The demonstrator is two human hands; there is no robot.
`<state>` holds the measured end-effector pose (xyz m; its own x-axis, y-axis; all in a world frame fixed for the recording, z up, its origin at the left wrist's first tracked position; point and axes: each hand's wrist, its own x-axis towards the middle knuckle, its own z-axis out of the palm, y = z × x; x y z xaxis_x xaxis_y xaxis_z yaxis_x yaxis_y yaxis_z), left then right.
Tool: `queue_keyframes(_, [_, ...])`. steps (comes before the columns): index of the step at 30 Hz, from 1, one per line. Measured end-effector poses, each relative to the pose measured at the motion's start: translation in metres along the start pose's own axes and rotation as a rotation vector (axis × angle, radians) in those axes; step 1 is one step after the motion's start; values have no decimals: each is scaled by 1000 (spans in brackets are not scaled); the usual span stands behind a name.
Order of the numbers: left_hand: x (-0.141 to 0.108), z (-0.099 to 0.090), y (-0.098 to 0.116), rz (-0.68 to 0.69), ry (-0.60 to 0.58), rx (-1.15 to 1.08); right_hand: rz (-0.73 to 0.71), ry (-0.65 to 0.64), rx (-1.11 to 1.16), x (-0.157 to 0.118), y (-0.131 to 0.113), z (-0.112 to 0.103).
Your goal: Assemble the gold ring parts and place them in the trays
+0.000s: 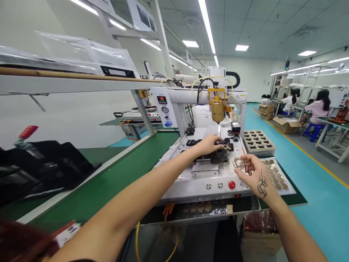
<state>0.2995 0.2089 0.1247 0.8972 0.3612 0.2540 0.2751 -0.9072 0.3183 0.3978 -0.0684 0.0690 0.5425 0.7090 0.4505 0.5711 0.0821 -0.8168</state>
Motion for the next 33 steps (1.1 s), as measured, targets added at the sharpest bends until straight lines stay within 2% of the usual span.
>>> queue_keyframes(3, [41,6,-6,-46,-151,26,49,1,58,-9,5,-22])
queue_keyframes(7, [67,9,-6,-82,-301,65,107,-7,121,-11,17,-43])
queue_keyframes(11, [78,10,5,-104,-328,84,56,64,51,19,25,-36])
queue_keyframes(13, [74,7,12,-99,-281,57,14,19,-7,43,31,-23])
queue_keyframes(17, [46,-14,18,-56,-103,-73,-17,-152,-70,96,46,11])
queue_keyframes(20, [14,-38,22,-28,25,-179,-28,-263,-108,136,53,32])
queue_keyframes(23, [-25,-59,24,-16,105,-253,-22,-395,-147,167,55,45])
queue_keyframes(28, [-90,-73,18,37,178,-339,-29,-567,-195,190,59,47])
queue_keyframes(33, [-137,-74,5,56,211,-319,-92,-583,-271,190,59,49])
